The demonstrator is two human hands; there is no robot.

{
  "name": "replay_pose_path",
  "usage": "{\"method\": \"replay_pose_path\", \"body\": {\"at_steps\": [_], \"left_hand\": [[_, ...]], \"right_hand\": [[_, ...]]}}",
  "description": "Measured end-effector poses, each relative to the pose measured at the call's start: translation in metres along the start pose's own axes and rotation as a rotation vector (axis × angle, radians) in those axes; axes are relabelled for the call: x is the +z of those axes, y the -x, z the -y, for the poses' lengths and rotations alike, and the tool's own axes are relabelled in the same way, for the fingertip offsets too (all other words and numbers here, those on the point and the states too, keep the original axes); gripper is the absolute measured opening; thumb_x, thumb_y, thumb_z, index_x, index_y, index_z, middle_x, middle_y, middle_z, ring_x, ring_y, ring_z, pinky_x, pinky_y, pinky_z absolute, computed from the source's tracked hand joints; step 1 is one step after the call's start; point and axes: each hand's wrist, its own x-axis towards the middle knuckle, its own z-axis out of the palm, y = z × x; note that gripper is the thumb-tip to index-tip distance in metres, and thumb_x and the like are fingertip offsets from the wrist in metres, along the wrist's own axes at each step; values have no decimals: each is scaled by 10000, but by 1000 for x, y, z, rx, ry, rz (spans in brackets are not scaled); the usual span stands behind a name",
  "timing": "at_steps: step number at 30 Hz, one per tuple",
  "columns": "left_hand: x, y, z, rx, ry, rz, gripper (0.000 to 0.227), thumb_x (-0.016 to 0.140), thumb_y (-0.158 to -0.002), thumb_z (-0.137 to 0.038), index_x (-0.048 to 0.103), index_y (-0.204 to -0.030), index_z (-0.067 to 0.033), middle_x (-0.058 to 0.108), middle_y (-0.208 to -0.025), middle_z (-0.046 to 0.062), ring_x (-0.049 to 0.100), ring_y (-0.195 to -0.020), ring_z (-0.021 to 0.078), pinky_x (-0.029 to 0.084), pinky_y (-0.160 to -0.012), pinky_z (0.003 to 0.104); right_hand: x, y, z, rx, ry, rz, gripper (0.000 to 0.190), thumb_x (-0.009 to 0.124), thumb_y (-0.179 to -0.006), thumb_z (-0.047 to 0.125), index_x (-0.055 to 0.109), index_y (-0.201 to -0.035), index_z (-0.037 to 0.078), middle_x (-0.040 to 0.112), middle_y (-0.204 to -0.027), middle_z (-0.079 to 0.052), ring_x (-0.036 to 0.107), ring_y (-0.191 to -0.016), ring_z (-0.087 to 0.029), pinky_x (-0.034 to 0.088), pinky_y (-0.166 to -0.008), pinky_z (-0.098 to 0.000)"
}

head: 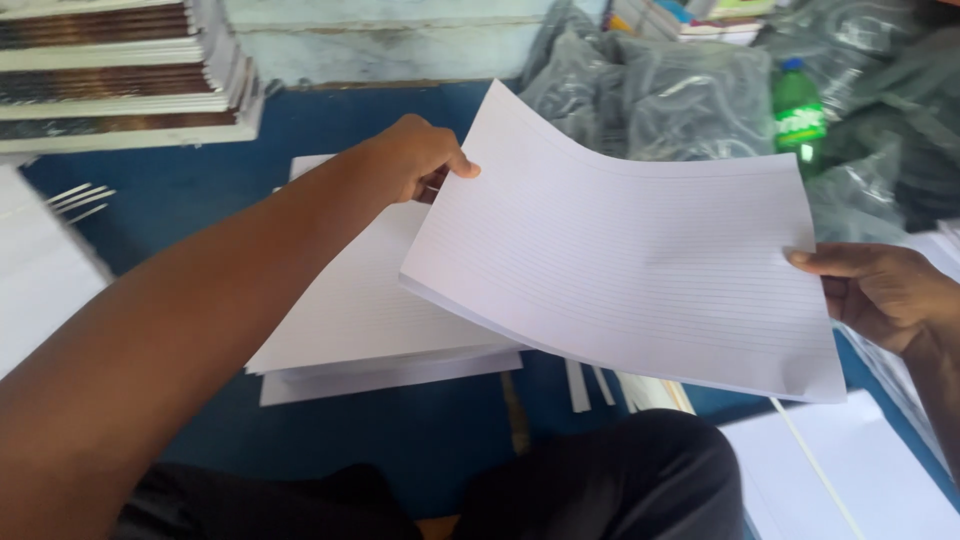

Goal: The person sits on the floor and repeatedly picks up, aligns, and stacks lined paper sheets. They also place thin white strips onto the stack and flip through the pages to check alignment.

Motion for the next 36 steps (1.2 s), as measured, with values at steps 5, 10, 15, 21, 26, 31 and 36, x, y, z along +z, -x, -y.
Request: {"method": "replay_pose_path", "body": {"at_steps": [5,10,15,21,26,31,36], "left_hand": [[-44,18,38,-70,124,-87,308,764,-792,-4,695,-1083,72,740,-1006,189,726,-909,273,589,-815,386],[-64,45,84,-110,267,-183,327,751,-804,-13,662,-1106,75,741,-1008,200,726,-933,304,576,-851,418],[-68,74,118,-158,350,-209,320,730,-830,-41,656,-1119,75,728,-1052,194,723,-962,290,597,-892,415],[-62,105,142,-222,460,-203,359,674,-865,-69,627,-1198,58,713,-1086,202,705,-1020,283,566,-937,402],[-50,127,161,-215,535,-228,416,667,-855,-93,599,-1238,55,709,-1082,218,705,-1013,287,563,-910,402],[-31,146,182,-157,619,-258,473,681,-825,-124,558,-1243,61,717,-1052,250,728,-966,316,583,-873,417],[-3,162,203,-189,739,-295,478,710,-808,-145,620,-1225,70,722,-1058,185,717,-928,233,563,-845,365]], "right_hand": [[63,-22,30,20,177,39,444,694,-922,185,635,-1226,-134,721,-1139,-258,710,-1059,-342,545,-979,-472],[113,-48,49,14,321,40,435,736,-877,135,670,-1273,-35,720,-1215,-177,672,-1123,-275,485,-1037,-429],[157,-79,59,-8,396,59,438,754,-864,131,674,-1271,-12,715,-1237,-164,653,-1135,-250,457,-1058,-396],[201,-100,79,-52,492,131,433,751,-871,141,700,-1280,9,729,-1225,-163,646,-1098,-274,453,-1031,-412],[228,-114,86,-141,633,150,439,757,-890,165,698,-1307,45,725,-1241,-175,643,-1107,-315,442,-1015,-442],[255,-134,93,-237,673,172,464,760,-886,181,692,-1334,77,727,-1257,-180,662,-1152,-338,477,-1023,-471],[295,-142,111,-304,717,210,490,775,-870,190,677,-1347,134,686,-1321,-98,603,-1242,-291,442,-1037,-491]]}}
